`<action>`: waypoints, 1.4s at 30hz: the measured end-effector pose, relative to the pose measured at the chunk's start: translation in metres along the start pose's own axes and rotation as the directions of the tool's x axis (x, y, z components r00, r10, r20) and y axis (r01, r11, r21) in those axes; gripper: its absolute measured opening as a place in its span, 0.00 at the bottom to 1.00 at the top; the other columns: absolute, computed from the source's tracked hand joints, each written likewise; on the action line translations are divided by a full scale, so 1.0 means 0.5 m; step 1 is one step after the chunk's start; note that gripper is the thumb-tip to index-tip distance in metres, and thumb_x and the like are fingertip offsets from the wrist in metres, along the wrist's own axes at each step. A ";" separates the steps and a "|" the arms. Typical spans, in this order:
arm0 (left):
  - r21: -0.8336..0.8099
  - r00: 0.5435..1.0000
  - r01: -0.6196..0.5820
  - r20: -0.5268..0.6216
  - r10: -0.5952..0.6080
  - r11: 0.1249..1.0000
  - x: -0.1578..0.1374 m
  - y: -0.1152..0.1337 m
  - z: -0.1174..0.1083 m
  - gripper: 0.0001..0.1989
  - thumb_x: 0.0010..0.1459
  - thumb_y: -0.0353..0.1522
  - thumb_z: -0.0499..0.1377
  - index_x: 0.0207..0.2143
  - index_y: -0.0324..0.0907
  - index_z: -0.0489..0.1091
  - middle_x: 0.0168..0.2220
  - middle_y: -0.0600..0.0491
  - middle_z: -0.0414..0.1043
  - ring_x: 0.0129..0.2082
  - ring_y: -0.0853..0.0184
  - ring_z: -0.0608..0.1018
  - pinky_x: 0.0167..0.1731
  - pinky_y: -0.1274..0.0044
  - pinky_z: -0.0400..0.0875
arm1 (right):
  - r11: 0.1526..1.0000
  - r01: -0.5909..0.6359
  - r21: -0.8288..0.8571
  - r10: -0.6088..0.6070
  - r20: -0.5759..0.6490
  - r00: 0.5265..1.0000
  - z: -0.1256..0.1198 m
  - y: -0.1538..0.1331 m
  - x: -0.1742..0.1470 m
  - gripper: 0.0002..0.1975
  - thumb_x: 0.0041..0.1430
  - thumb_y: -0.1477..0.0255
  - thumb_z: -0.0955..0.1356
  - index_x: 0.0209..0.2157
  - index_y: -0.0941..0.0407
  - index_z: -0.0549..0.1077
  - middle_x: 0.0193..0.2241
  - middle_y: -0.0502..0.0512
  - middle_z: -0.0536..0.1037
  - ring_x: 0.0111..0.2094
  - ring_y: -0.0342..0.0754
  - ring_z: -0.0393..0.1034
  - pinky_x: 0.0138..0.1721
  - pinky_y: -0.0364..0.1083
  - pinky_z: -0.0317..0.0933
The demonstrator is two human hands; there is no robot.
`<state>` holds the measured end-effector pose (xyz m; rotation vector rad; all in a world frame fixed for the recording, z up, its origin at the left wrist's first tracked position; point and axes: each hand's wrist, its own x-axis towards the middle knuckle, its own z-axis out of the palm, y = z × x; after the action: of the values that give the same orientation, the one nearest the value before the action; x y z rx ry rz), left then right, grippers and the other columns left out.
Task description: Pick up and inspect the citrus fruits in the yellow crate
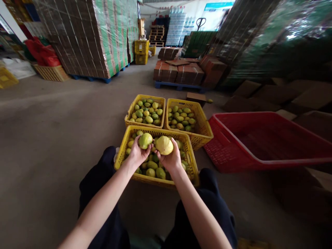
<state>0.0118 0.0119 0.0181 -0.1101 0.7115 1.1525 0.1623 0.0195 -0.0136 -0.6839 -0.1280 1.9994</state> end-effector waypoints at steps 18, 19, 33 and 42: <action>0.316 0.889 -0.457 0.130 0.439 0.831 0.004 0.000 -0.003 0.10 0.56 0.28 0.67 0.41 0.42 0.75 0.41 0.52 0.79 0.41 0.66 0.81 0.41 0.78 0.78 | 0.929 0.302 -0.215 -0.309 0.000 0.951 0.002 -0.003 0.001 0.23 0.47 0.74 0.77 0.44 0.50 0.68 0.38 0.48 0.82 0.37 0.50 0.80 0.33 0.50 0.79; 0.359 0.865 -0.498 0.149 0.478 0.789 0.006 0.000 -0.006 0.13 0.53 0.26 0.69 0.41 0.43 0.75 0.41 0.52 0.79 0.43 0.65 0.80 0.43 0.78 0.77 | 0.896 0.362 -0.258 -0.372 0.010 0.928 0.003 -0.003 -0.002 0.27 0.44 0.74 0.78 0.45 0.48 0.68 0.38 0.47 0.81 0.38 0.50 0.79 0.34 0.50 0.78; 0.587 0.664 -0.742 0.575 0.478 0.324 -0.018 0.003 -0.025 0.26 0.36 0.20 0.74 0.40 0.45 0.77 0.46 0.51 0.75 0.50 0.59 0.75 0.57 0.75 0.65 | 0.187 0.591 -0.784 -0.723 0.297 0.623 -0.002 0.006 -0.015 0.31 0.31 0.78 0.80 0.42 0.51 0.75 0.39 0.50 0.79 0.42 0.52 0.71 0.51 0.52 0.65; 0.619 0.732 -0.681 0.557 0.393 0.391 -0.026 0.020 -0.025 0.30 0.30 0.14 0.72 0.38 0.44 0.79 0.45 0.50 0.75 0.55 0.56 0.72 0.64 0.72 0.57 | 0.066 0.579 -0.813 -0.691 0.381 0.614 -0.002 0.004 -0.018 0.29 0.33 0.80 0.77 0.41 0.48 0.76 0.45 0.53 0.78 0.49 0.59 0.69 0.61 0.61 0.57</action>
<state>-0.0051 0.0004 0.0186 1.1850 0.9418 1.3171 0.1646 0.0107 -0.0117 -1.1361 -1.3334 0.8042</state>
